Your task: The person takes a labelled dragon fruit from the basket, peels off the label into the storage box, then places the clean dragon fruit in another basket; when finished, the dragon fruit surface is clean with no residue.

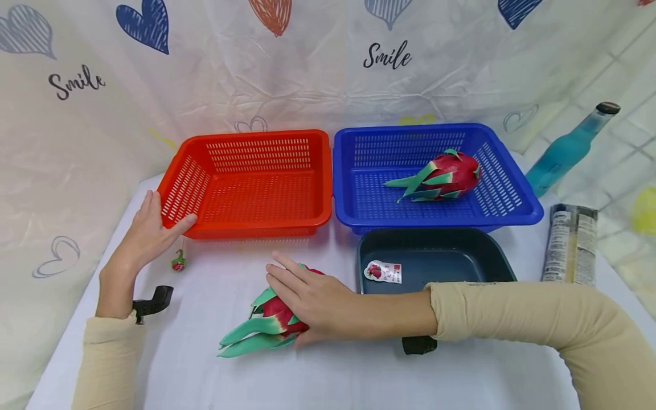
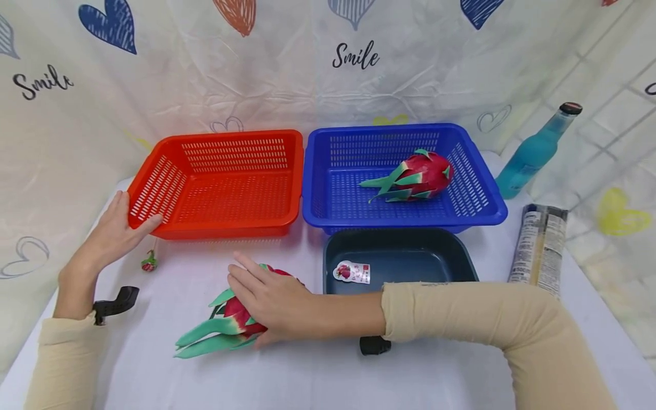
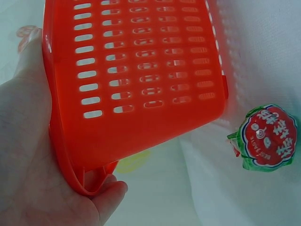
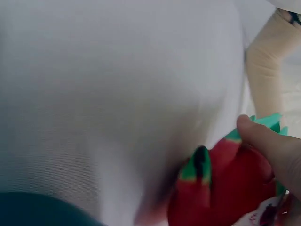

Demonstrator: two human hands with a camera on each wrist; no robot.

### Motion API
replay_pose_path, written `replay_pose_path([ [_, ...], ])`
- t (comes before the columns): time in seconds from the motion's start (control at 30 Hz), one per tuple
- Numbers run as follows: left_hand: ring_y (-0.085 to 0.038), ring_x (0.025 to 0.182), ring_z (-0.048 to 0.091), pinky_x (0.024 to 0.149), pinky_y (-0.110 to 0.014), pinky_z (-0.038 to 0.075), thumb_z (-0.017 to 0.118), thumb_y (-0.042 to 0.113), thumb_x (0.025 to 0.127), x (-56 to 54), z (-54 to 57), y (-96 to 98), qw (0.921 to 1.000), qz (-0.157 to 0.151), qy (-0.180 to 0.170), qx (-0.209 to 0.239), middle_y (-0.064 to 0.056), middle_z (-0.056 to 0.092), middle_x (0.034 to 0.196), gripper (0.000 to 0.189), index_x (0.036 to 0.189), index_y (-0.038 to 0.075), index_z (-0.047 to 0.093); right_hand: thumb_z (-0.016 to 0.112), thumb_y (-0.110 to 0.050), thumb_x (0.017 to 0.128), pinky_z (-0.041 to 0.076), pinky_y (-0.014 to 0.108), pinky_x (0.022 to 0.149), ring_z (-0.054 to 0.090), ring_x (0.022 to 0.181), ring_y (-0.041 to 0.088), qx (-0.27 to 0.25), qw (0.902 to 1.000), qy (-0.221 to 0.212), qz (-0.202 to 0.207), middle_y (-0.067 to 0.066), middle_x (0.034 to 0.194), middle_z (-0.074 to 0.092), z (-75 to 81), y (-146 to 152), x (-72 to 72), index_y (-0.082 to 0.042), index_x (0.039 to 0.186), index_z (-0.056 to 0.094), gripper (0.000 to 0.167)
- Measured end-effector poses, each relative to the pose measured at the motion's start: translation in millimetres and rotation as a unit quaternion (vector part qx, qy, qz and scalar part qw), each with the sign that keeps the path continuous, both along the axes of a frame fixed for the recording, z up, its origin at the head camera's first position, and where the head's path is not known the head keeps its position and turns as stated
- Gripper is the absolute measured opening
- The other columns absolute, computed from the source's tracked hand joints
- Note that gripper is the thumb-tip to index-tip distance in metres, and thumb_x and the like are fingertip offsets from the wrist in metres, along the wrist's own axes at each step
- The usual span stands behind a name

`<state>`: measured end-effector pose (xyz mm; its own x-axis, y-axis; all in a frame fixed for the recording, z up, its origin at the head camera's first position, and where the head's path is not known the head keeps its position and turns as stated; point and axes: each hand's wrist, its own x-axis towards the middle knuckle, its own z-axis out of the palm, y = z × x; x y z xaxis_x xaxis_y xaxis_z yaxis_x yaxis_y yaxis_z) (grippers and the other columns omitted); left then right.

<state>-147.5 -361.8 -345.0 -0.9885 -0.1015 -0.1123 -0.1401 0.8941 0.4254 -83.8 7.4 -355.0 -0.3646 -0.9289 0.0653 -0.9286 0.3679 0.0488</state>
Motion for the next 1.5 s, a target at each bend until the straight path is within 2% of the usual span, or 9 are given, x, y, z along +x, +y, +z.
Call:
replay_pose_path([
  [0.1,-0.055,0.144,0.001,0.102,-0.076,0.023,0.045,0.063,0.091,-0.4,1.5,-0.7,1.0,-0.001,0.001,0.0,-0.027,-0.017,0.158,0.108,0.151,-0.001,-0.017,0.07,-0.066,0.075,0.038,0.029,0.113,0.017,0.151,0.032,-0.003,0.9966,0.07,0.042,0.012,0.158,0.03,-4.6,2.4,0.4,-0.002,0.15,0.031,0.106],
  [0.23,-0.055,0.144,0.0,0.103,-0.076,0.022,0.045,0.063,0.092,-0.4,2.3,-0.9,1.0,-0.001,0.003,0.0,-0.027,-0.017,0.158,0.107,0.151,-0.001,-0.017,0.067,-0.042,0.089,0.031,0.029,0.117,0.027,0.149,0.027,-0.014,0.9836,0.156,0.088,0.011,0.156,0.037,-10.6,2.9,1.3,-0.004,0.147,0.039,0.075],
  [0.33,-0.055,0.144,0.001,0.103,-0.076,0.022,0.046,0.063,0.091,0.2,1.3,-0.2,1.0,-0.002,0.002,-0.001,-0.027,-0.017,0.158,0.108,0.151,-0.002,-0.017,0.067,-0.025,0.09,0.03,0.03,0.117,0.027,0.149,0.022,-0.016,0.9792,0.177,0.098,0.007,0.157,0.036,-12.9,2.4,1.4,-0.008,0.147,0.04,0.065],
  [0.43,-0.055,0.144,0.002,0.103,-0.075,0.023,0.046,0.063,0.091,1.0,0.1,0.5,1.0,-0.002,0.002,0.0,-0.027,-0.017,0.159,0.108,0.151,-0.001,-0.016,0.071,-0.035,0.086,0.029,0.034,0.12,0.027,0.149,0.022,-0.022,0.9795,0.178,0.091,0.006,0.157,0.035,-13.8,1.9,0.4,-0.011,0.148,0.041,0.072],
  [0.63,-0.055,0.144,0.002,0.103,-0.076,0.023,0.046,0.063,0.091,1.3,0.2,0.6,1.0,-0.003,0.004,0.0,-0.027,-0.016,0.159,0.108,0.151,-0.001,-0.016,0.079,-0.06,0.068,0.036,0.053,0.111,0.02,0.148,0.031,-0.024,0.9959,0.078,0.04,0.007,0.161,0.022,-11.8,3.3,-4.8,-0.026,0.149,0.033,0.1],
  [0.87,-0.054,0.144,0.002,0.102,-0.076,0.024,0.046,0.064,0.091,0.4,0.2,-0.2,1.0,-0.001,0.002,-0.001,-0.027,-0.017,0.159,0.108,0.151,-0.001,-0.017,0.076,-0.058,0.072,0.038,0.039,0.111,0.027,0.145,0.024,-0.007,0.9996,-0.024,0.013,0.008,0.163,0.01,-5.8,8.9,-14.6,-0.027,0.155,0.016,0.108],
  [1.13,-0.054,0.144,0.002,0.1,-0.076,0.026,0.046,0.064,0.091,0.8,1.3,0.6,1.0,-0.001,0.001,0.002,-0.027,-0.017,0.159,0.108,0.151,0.0,-0.018,0.08,-0.053,0.071,0.035,0.033,0.116,0.035,0.142,0.017,-0.041,0.9927,-0.111,-0.024,0.005,0.16,0.026,-6.6,15.6,-23.5,-0.01,0.149,0.023,0.105],
  [1.33,-0.055,0.144,0.002,0.101,-0.076,0.026,0.045,0.063,0.091,0.6,0.7,0.9,1.0,0.0,0.001,0.001,-0.027,-0.017,0.159,0.108,0.151,-0.001,-0.017,0.082,-0.049,0.071,0.043,0.043,0.107,0.037,0.139,0.019,-0.018,0.984,-0.172,-0.043,0.002,0.153,0.037,3.1,17.6,-29.1,-0.023,0.151,0.026,0.101],
  [1.5,-0.054,0.144,0.003,0.101,-0.075,0.027,0.046,0.063,0.091,1.1,0.1,1.2,1.0,-0.002,0.003,0.002,-0.027,-0.017,0.159,0.108,0.151,-0.001,-0.017,0.082,-0.042,0.074,0.052,0.036,0.097,0.041,0.133,0.017,-0.019,0.9708,-0.232,-0.059,0.0,0.147,0.042,6.0,19.0,-32.8,-0.031,0.154,0.019,0.103],
])
